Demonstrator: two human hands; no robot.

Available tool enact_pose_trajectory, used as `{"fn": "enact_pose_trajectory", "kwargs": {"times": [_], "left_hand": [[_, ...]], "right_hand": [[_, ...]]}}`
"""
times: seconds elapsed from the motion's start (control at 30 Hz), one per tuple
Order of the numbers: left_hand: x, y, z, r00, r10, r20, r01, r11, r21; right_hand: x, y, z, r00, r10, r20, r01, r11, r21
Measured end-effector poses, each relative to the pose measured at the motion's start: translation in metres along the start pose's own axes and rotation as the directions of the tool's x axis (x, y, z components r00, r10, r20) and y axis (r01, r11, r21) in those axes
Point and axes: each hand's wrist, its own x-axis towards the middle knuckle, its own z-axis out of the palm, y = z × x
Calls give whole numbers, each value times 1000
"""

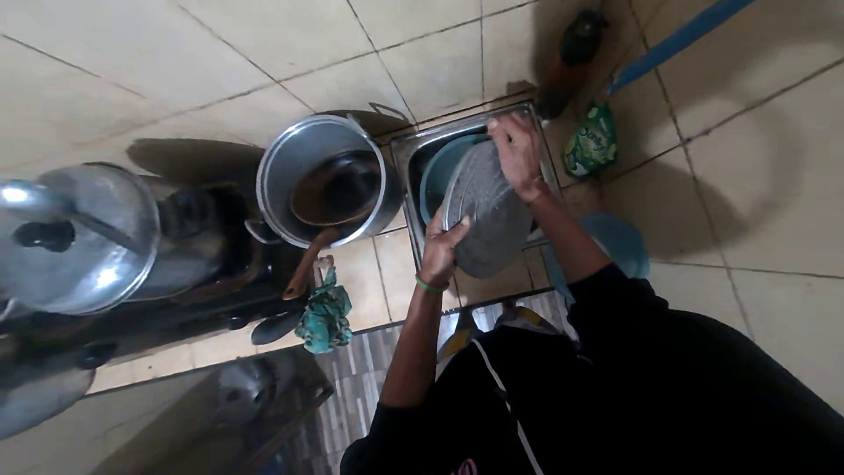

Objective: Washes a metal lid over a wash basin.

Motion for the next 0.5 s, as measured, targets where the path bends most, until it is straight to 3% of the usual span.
{"fn": "enact_pose_trajectory", "kwargs": {"times": [0.1, 0.17, 0.23, 0.3, 0.37, 0.43, 0.5], "left_hand": [[0, 0, 5, 999, 6, 49, -10, 997, 79], [4, -4, 11, 999, 11, 50, -16, 995, 100], [7, -9, 16, 999, 44, 4, -44, 995, 87], [8, -15, 13, 999, 39, -4, -38, 996, 84], [3, -17, 10, 1000, 17, 17, -18, 994, 106], [-5, -16, 9, 999, 48, 18, -49, 993, 103], [-10, -17, 6, 993, 117, -9, -116, 990, 85]], "right_hand": [[-10, -18, 5, 975, -211, -65, 215, 976, 48], [-27, -41, 6, 941, -337, 3, 334, 934, 122], [-48, -57, 15, 863, -502, 58, 481, 851, 212], [-54, -53, 25, 831, -549, 86, 508, 813, 284], [-44, -32, 24, 924, -370, 97, 336, 905, 260], [-24, -5, 20, 997, 6, 77, -21, 980, 199], [-13, 25, 19, 920, 384, 77, -391, 901, 187]]}}
